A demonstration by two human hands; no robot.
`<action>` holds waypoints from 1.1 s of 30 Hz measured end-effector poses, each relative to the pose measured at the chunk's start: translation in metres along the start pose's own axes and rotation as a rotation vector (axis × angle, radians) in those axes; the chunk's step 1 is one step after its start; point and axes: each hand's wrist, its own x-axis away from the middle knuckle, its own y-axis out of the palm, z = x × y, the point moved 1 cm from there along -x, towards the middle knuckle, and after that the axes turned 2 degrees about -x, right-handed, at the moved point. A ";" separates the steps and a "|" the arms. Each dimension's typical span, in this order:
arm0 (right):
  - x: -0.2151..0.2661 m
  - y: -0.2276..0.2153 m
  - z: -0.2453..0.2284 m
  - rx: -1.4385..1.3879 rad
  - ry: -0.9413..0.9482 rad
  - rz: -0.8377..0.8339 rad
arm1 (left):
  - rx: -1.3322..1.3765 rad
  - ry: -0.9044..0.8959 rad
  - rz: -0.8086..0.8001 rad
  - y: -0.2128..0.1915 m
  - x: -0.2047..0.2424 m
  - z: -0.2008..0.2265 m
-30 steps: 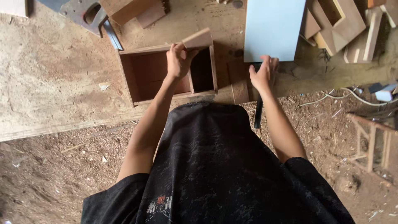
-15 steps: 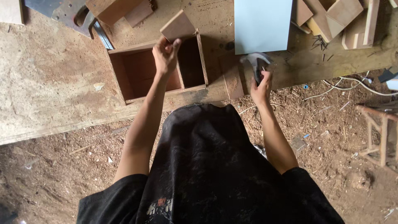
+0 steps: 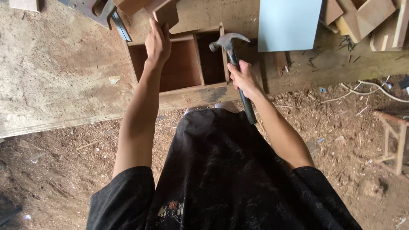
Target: The person saws a small wooden piece to size, then fits it into a wooden box frame. They use a hammer to tap the piece into place and adjust the fit by hand. The person continues to assemble the box by inserting additional wooden pieces and securing them with the hammer.
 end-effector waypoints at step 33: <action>0.023 0.057 -0.005 0.108 -0.103 0.191 | -0.089 -0.270 -0.222 -0.022 0.010 0.002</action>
